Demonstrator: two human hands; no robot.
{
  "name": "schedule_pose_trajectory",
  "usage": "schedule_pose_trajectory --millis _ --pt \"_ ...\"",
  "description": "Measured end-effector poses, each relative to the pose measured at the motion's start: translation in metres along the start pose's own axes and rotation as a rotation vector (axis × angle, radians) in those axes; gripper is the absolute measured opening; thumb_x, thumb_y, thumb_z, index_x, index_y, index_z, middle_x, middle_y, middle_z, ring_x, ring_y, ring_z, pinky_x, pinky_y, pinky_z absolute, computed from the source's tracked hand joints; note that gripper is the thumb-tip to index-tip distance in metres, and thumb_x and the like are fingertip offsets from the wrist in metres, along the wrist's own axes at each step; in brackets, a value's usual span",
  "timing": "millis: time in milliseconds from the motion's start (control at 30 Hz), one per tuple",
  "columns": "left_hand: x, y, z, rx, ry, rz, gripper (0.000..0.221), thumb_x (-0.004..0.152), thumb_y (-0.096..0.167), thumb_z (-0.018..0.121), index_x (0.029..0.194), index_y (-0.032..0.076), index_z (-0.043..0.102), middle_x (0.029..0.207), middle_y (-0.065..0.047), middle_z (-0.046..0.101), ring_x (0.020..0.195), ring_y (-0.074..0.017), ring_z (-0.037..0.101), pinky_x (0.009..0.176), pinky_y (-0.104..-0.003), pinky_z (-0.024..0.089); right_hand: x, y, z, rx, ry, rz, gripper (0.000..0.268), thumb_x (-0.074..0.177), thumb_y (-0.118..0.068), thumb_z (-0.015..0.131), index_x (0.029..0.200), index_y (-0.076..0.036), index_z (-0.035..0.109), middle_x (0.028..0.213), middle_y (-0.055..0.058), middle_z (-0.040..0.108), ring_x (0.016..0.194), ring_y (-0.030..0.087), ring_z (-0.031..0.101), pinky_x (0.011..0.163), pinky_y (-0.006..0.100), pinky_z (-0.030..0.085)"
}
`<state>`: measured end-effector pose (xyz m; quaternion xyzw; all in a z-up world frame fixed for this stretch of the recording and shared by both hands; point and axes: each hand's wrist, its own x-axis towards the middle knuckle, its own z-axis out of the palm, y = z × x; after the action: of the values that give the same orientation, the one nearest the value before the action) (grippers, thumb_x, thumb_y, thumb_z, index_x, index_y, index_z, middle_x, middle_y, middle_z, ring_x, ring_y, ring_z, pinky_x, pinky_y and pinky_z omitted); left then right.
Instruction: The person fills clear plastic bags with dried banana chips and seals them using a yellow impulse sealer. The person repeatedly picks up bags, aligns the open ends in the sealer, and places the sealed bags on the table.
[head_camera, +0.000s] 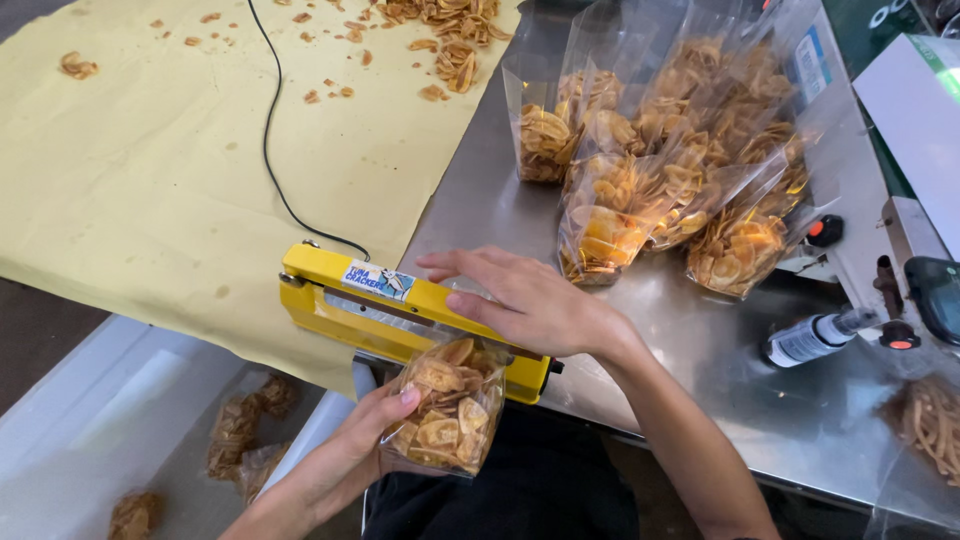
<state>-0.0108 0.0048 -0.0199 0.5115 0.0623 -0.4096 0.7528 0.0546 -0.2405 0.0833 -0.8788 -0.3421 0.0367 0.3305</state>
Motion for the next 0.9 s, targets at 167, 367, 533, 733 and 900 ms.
schedule_pose_trajectory --millis 167,367,533,733,900 --pt "0.0012 -0.0007 -0.0028 0.009 -0.026 0.034 0.082 0.086 0.049 0.063 0.151 0.005 0.04 0.14 -0.012 0.063 0.124 -0.0233 0.065 0.102 -0.047 0.056 -0.0025 0.0102 0.0075 0.004 0.038 -0.013 0.048 0.103 -0.033 0.046 0.147 -0.015 0.049 0.135 0.004 0.069 0.125 0.027 0.061 0.104 0.043 0.047" --pt "-0.0006 0.0023 -0.0008 0.029 -0.003 0.016 0.084 0.084 0.05 0.064 0.151 0.007 0.039 0.139 -0.013 0.062 0.122 -0.0243 0.066 0.097 -0.05 0.058 -0.0028 0.0096 0.0081 0.047 0.047 -0.017 0.046 0.103 -0.029 0.048 0.146 -0.014 0.051 0.134 0.005 0.07 0.12 0.028 0.064 0.101 0.043 0.049" --pt "0.0001 0.0003 -0.0013 0.02 0.008 0.025 0.082 0.085 0.048 0.064 0.151 0.008 0.039 0.14 -0.012 0.062 0.124 -0.023 0.066 0.098 -0.05 0.058 -0.0034 0.0094 0.0092 0.046 0.053 -0.026 0.045 0.103 -0.029 0.048 0.145 -0.014 0.051 0.135 0.006 0.069 0.121 0.029 0.064 0.101 0.044 0.049" --pt "0.0012 -0.0016 -0.0026 -0.005 0.005 0.019 0.077 0.087 0.046 0.062 0.15 0.007 0.042 0.135 -0.012 0.065 0.118 -0.024 0.068 0.096 -0.05 0.059 -0.0033 0.0074 0.0076 0.043 0.038 -0.033 0.045 0.102 -0.029 0.048 0.145 -0.015 0.051 0.135 0.007 0.069 0.121 0.03 0.064 0.101 0.044 0.049" --pt "0.0019 -0.0017 -0.0028 0.009 0.021 0.012 0.075 0.087 0.046 0.062 0.148 0.007 0.044 0.132 -0.012 0.067 0.116 -0.0243 0.07 0.094 -0.048 0.06 -0.0043 0.006 0.0071 0.067 0.033 -0.042 0.046 0.102 -0.027 0.047 0.145 -0.014 0.051 0.136 0.008 0.068 0.123 0.031 0.063 0.102 0.044 0.049"
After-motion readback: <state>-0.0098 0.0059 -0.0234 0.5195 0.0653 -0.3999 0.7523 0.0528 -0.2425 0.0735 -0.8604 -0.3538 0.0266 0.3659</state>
